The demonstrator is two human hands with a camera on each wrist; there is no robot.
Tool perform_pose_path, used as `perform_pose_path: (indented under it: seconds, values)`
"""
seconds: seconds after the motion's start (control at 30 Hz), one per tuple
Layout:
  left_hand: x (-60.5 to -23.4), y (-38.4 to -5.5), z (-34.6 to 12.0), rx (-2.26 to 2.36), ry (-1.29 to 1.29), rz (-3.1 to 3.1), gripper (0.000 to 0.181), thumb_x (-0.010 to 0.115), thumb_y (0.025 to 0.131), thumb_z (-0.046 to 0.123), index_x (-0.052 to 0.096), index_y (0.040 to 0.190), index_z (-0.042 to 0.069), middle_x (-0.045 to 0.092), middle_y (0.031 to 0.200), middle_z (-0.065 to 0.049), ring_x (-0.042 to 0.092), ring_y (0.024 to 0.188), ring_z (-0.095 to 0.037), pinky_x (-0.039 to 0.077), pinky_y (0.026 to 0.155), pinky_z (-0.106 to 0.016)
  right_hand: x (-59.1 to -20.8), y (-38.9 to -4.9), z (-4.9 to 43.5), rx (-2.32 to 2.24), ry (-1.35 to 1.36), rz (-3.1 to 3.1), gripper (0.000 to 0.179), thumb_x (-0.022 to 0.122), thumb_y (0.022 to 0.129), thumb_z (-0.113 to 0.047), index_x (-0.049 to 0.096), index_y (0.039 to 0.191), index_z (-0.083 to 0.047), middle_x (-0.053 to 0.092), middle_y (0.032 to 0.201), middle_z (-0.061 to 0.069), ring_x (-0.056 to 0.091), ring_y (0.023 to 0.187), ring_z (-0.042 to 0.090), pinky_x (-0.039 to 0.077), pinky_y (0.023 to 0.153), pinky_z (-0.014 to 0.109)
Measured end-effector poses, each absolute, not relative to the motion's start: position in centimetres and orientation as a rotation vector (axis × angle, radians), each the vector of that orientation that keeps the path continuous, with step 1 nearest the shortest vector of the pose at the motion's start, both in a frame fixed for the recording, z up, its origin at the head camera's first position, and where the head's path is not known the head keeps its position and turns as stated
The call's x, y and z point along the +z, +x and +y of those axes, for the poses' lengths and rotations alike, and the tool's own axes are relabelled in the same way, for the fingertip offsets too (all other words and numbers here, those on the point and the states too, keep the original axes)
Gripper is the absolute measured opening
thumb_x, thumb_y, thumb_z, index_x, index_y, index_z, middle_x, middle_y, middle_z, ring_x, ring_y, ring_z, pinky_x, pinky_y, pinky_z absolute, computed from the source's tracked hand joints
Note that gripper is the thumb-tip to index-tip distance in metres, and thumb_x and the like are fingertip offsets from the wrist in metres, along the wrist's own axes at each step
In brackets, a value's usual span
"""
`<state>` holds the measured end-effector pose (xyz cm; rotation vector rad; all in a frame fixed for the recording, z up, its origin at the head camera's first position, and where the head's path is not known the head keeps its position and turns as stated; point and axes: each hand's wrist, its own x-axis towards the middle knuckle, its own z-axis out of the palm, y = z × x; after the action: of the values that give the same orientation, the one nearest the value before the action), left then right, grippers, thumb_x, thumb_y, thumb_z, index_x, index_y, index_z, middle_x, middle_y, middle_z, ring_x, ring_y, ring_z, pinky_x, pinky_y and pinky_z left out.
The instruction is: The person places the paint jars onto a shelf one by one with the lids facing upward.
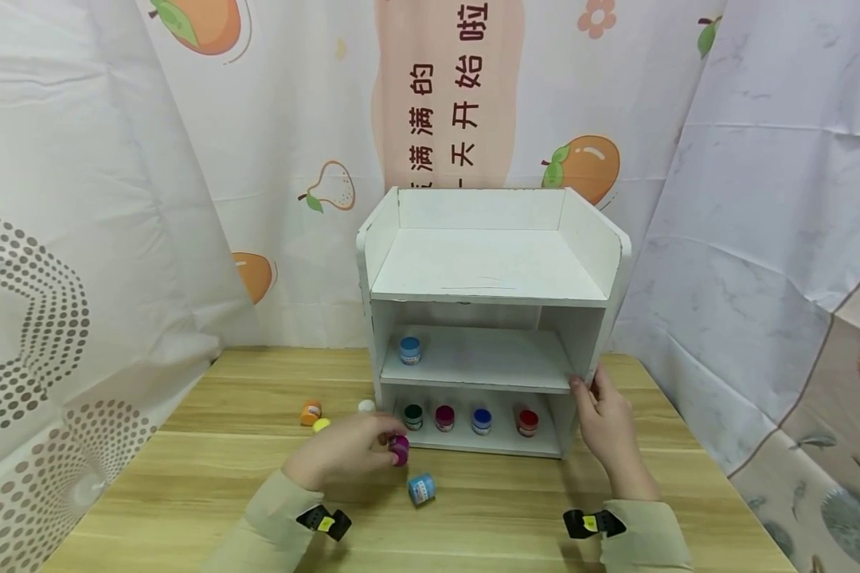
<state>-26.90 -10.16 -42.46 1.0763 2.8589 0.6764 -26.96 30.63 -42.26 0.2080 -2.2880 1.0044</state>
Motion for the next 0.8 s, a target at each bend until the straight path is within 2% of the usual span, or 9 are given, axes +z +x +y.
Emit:
perform_pose_path:
  seconds: [0.07,0.17,0.27,0.3,0.43,0.5,0.8]
  values:
    - [-42.5,-27.0,-10.6,0.725,1.037,2.817,0.018,0.074,0.091,0.023,0.073,0.109,0.019,0.066,0.091,0.013,0.059,0.076,-0.005,0.05,0.065,-0.022,-42.3,-27.0,30.7,1.005,0.21,-2.286,0.038,0.053,0.107,-0.025,0.054,0.135,0.002,0.066,0.122,0.026,0.048,0.103,-0.016,0.037,0.081,0.002]
    - [-42.5,-27.0,-11.0,0.767,0.977,2.749,0.007,0.073,0.094,0.025,0.072,0.101,0.023,0.063,0.08,0.014,0.056,0.067,-0.004,0.049,0.059,-0.024,-42.3,-26.9,30.7,0.993,0.211,-2.295,0.039,0.053,0.107,-0.025,0.053,0.137,0.001,0.065,0.123,0.026,0.058,0.108,0.0,0.037,0.081,0.002]
    - [-42.5,-27.0,-11.3,0.755,0.931,2.723,0.005,0.073,0.094,0.027,0.073,0.097,0.023,0.063,0.079,0.014,0.056,0.066,-0.005,0.049,0.059,-0.024,-42.2,-26.9,30.7,0.986,0.21,-2.303,0.04,0.053,0.107,-0.025,0.053,0.138,0.001,0.065,0.123,0.026,0.061,0.109,0.014,0.037,0.08,0.002]
    - [-42.5,-27.0,-11.4,0.742,0.913,2.723,0.007,0.073,0.093,0.028,0.074,0.097,0.022,0.063,0.079,0.014,0.056,0.066,-0.004,0.049,0.06,-0.024,-42.2,-26.9,30.7,0.986,0.213,-2.302,0.04,0.053,0.107,-0.025,0.053,0.138,0.001,0.065,0.123,0.026,0.061,0.109,0.012,0.037,0.08,0.002]
    - [-42.5,-26.8,-11.5,0.688,0.844,2.723,0.011,0.074,0.093,0.027,0.074,0.095,0.016,0.063,0.079,0.012,0.056,0.068,-0.005,0.049,0.062,-0.024,-42.1,-26.9,30.7,0.998,0.223,-2.291,0.039,0.053,0.107,-0.024,0.053,0.137,0.002,0.065,0.123,0.027,0.051,0.104,-0.012,0.037,0.08,0.002]
    - [-42.6,-26.8,-11.5,0.672,0.814,2.715,0.01,0.074,0.093,0.025,0.073,0.094,0.015,0.062,0.078,0.011,0.055,0.068,-0.006,0.048,0.062,-0.024,-42.1,-26.8,30.7,1.002,0.227,-2.287,0.039,0.053,0.107,-0.024,0.053,0.137,0.002,0.065,0.122,0.027,0.047,0.102,-0.017,0.037,0.08,0.002]
    - [-43.1,-26.8,-11.5,0.632,0.75,2.698,0.009,0.07,0.095,0.023,0.072,0.088,0.017,0.062,0.072,0.01,0.05,0.061,-0.006,0.04,0.054,-0.024,-42.2,-26.8,30.7,1.0,0.22,-2.287,0.038,0.053,0.107,-0.023,0.053,0.135,0.002,0.066,0.119,0.027,0.048,0.101,-0.016,0.038,0.078,0.003]
